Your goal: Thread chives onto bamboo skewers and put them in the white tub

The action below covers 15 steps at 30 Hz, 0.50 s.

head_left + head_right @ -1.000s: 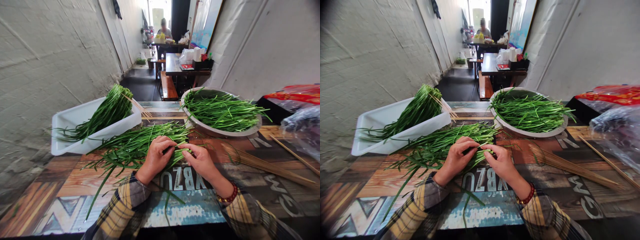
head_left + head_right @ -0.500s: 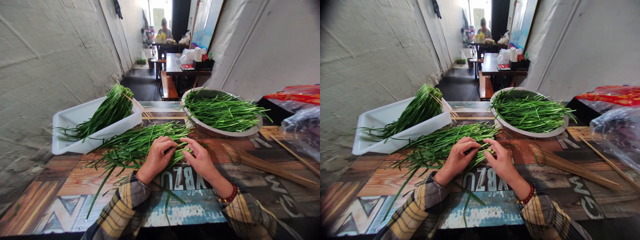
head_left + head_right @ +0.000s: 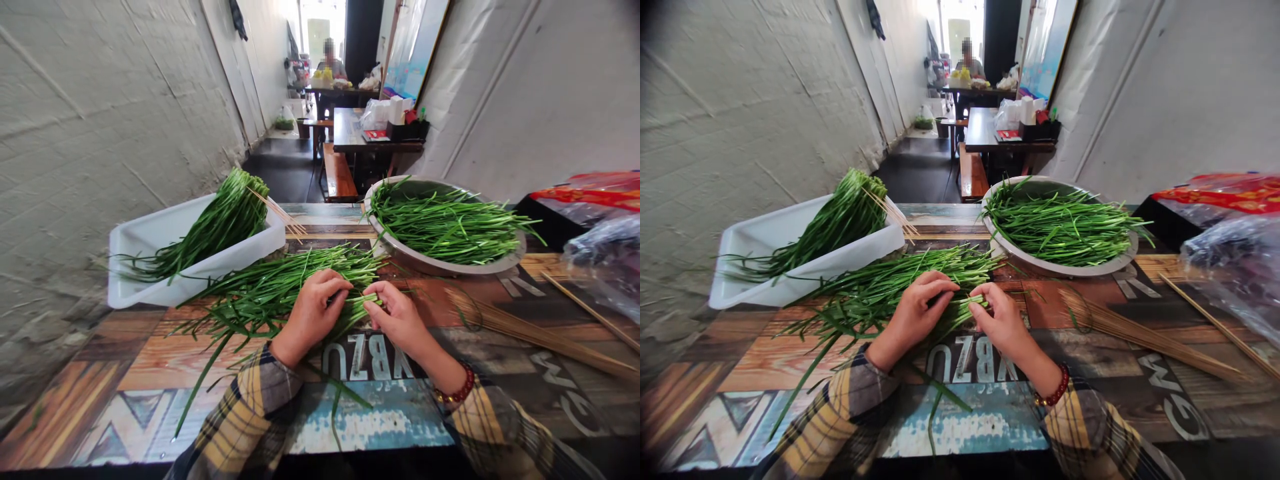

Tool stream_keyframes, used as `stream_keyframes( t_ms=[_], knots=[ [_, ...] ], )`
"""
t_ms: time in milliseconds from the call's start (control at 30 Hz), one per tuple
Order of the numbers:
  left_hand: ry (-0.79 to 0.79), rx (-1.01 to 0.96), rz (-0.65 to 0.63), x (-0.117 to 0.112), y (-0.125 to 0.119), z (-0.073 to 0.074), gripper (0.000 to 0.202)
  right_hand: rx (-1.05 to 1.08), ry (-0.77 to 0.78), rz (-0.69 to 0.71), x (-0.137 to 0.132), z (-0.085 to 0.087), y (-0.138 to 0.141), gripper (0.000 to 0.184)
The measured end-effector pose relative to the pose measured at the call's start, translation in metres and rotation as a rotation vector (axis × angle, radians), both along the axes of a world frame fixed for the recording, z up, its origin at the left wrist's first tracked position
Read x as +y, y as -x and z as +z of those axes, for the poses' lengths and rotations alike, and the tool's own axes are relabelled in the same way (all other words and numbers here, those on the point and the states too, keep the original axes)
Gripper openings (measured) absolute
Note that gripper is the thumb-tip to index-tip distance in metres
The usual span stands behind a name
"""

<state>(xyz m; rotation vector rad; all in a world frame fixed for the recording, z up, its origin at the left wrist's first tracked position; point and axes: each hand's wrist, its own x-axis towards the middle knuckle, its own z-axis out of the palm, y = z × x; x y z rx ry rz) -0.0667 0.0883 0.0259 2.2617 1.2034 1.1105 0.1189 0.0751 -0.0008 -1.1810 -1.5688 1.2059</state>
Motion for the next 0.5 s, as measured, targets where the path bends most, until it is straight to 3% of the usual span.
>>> stream_keyframes(
  t_ms=[167, 333, 500],
  knots=[
    [-0.112, 0.047, 0.138, 0.0045, 0.0054, -0.0037, 0.017, -0.032, 0.023, 0.002, 0.0006, -0.0006, 0.0005, 0.024],
    [-0.158, 0.290, 0.160, 0.0051, 0.0048, -0.0056, 0.024, -0.045, 0.021, 0.000, -0.0001, 0.0015, 0.0006, 0.024],
    [-0.183, 0.389, 0.106, 0.0086, -0.0030, -0.0072, 0.026, -0.094, -0.019, 0.015, -0.0017, 0.0092, -0.0002, 0.022]
  ],
)
